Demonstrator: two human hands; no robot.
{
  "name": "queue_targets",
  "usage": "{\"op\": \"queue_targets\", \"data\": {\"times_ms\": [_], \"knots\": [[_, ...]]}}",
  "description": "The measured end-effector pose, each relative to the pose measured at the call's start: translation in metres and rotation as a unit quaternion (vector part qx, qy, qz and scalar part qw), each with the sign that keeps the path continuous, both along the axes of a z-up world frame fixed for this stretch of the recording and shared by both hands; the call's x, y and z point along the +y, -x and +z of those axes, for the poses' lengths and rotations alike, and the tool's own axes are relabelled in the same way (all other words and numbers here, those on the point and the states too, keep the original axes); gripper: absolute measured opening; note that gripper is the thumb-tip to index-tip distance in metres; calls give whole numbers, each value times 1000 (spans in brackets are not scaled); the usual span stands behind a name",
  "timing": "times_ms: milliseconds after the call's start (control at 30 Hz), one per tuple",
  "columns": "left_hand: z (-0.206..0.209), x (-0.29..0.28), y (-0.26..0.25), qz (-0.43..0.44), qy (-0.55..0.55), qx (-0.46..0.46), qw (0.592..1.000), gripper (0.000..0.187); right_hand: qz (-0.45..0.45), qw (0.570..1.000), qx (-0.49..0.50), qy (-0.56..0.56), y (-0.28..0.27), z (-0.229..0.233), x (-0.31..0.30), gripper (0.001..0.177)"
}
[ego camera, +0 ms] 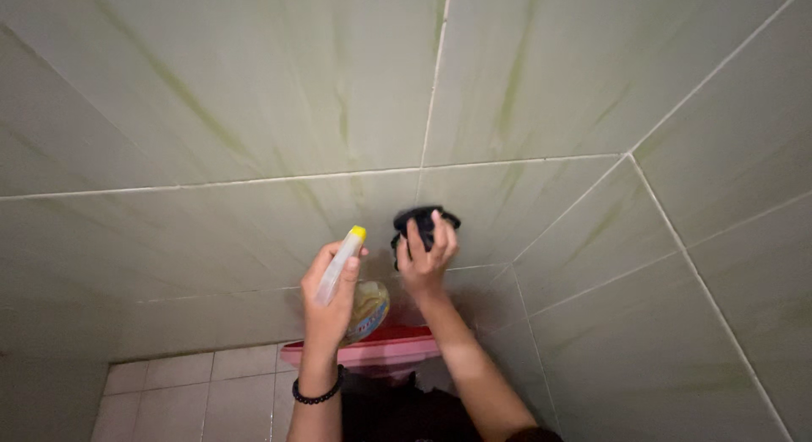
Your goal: The person sprays a cleaning solution onto a tiled wall and scrubs the surface with a black cloth. The person repeatedly applies the spray and wipes the same wall area to remove visible stains.
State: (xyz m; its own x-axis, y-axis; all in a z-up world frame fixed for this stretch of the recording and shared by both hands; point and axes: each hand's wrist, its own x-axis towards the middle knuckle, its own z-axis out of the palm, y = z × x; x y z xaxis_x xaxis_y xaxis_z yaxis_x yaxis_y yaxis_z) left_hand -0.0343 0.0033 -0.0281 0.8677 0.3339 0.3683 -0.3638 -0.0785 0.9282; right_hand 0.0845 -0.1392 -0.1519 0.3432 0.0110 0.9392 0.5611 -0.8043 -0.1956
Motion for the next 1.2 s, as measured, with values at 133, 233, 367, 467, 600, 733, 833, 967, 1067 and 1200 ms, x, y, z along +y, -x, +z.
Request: {"op": "queue_targets", "data": {"times_ms": [133, 233, 367, 467, 600, 733, 833, 967, 1067, 1200], "knots": [[-1, -4, -1, 4, 10, 2, 1000, 28, 28, 999, 40, -5, 4, -29, -10, 45], [-4, -3, -2, 8, 21, -1, 1000, 28, 51, 995, 31, -75, 2, -13, -13, 42], [-9, 0, -4, 11, 24, 17, 1000, 27, 41, 990, -30, -130, -2, 49, -21, 42], [-11, 2, -7, 13, 16, 3, 1000, 26, 51, 988, -53, -139, -6, 98, -24, 41], [-10, 3, -10, 32, -1, -13, 999, 25, 22, 994, -57, -89, -11, 114, -16, 44], [-13, 1, -13, 24, 18, 7, 1000, 25, 2, 997, -51, -60, -12, 70, -11, 47], [-16, -3, -14, 13, 26, 3, 1000, 25, -4, 999, -22, -31, -12, 23, -12, 47], [-19, -5, -13, 15, 17, 6, 1000, 25, -43, 999, -17, 10, -12, -32, -13, 47], [-22, -5, -10, 10, 29, -9, 999, 26, -49, 998, 20, 39, -6, -65, -17, 47], [-25, -5, -5, 21, 17, 8, 1000, 26, -15, 996, 67, 54, -2, -94, -26, 46]]}}
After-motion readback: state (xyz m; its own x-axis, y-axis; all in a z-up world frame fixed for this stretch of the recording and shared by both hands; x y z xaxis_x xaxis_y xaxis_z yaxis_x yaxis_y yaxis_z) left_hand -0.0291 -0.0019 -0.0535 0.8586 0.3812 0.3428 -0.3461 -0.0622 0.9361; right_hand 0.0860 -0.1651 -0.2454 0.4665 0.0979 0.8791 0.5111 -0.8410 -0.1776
